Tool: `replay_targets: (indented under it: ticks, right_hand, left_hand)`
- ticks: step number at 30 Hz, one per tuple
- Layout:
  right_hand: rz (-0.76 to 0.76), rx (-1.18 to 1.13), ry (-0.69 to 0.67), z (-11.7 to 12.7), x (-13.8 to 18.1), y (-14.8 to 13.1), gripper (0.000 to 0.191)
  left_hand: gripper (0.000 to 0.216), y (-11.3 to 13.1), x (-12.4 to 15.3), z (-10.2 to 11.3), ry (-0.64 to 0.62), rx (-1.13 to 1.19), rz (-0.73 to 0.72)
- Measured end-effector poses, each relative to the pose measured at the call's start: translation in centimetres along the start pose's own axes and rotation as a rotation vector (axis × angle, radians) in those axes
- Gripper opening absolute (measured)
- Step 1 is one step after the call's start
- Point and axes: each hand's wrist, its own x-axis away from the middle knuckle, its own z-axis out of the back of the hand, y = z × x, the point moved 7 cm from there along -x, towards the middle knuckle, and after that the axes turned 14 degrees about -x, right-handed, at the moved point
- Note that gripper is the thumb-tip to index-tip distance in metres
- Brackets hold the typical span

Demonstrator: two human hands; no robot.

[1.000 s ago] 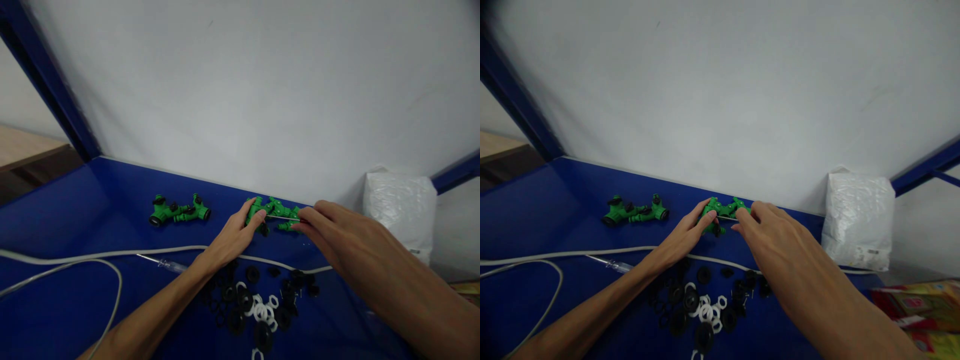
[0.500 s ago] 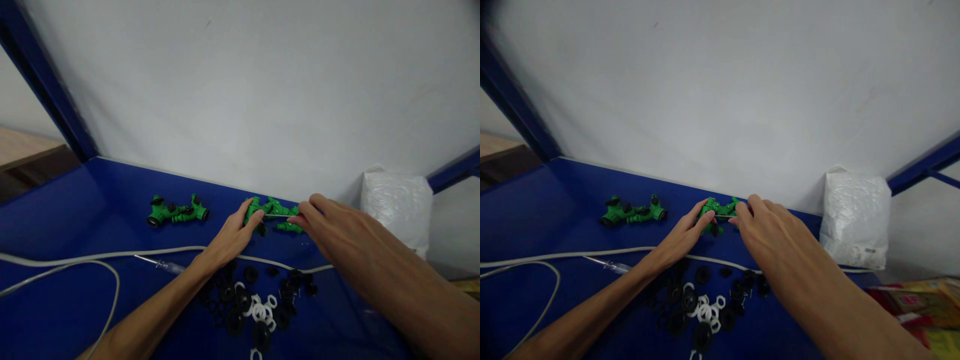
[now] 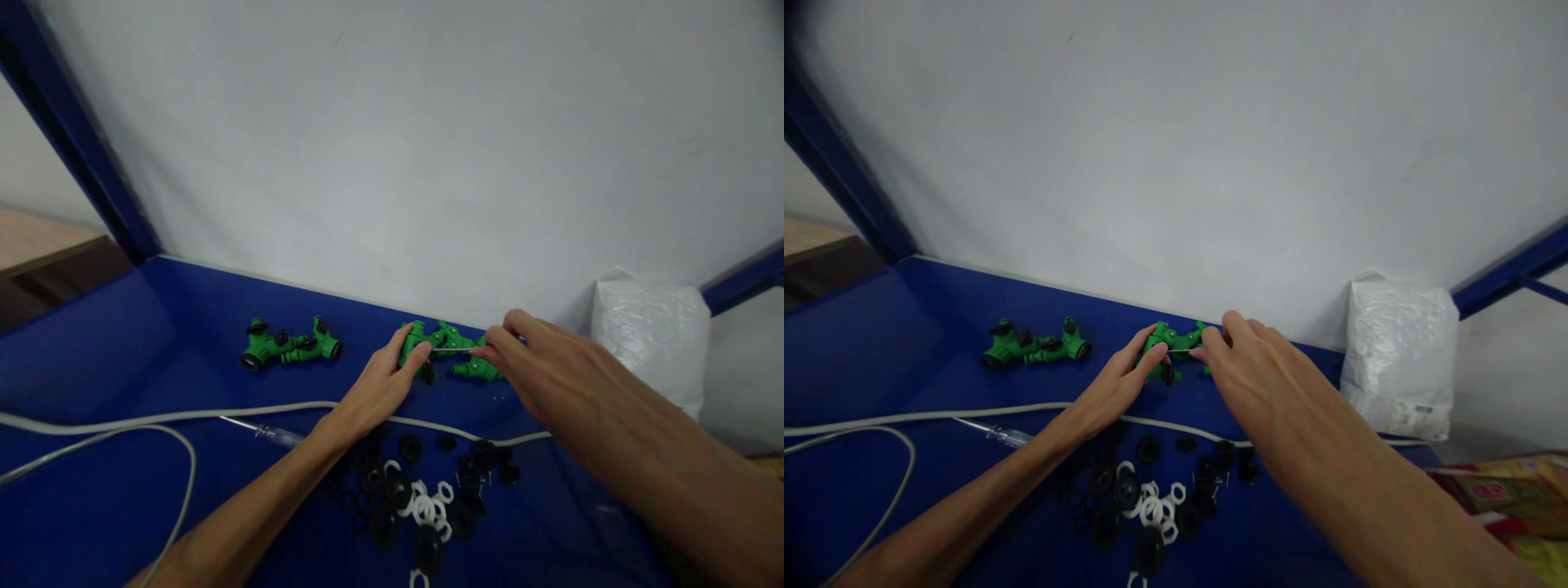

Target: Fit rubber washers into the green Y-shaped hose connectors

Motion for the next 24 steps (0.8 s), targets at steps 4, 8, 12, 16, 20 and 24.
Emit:
replay_targets:
  ticks: [4,8,12,16,20,24]
  right_hand:
    - [-0.028,-0.113,0.065,0.5,-0.5,0.0,0.017]
    - [-0.009,-0.076,0.006,0.3,-0.4,-0.2,0.020]
    - [0.073,0.062,-0.022,-0.2,0.0,-0.4,0.025]
    - [0.049,-0.049,-0.004,-0.5,0.1,0.2,0.023]
    - [-0.001,-0.079,-0.005,-0.2,-0.1,0.0,0.029]
    - [0.065,0.036,-0.019,0.3,-0.4,-1.0,0.027]
  left_hand:
    - [0.066,0.1,0.1,0.0,-0.002,-0.003,-0.003]
    - [0.065,0.1,0.0,0.1,0.003,-0.010,-0.002]
    - [0.064,0.1,0.0,0.2,0.021,-0.007,-0.008]
    - [0.065,0.0,0.1,0.1,0.009,-0.002,0.005]
    - [0.065,-0.1,0.1,0.1,0.006,0.026,0.013]
    - [0.063,-0.4,0.0,0.2,-0.006,0.086,0.032]
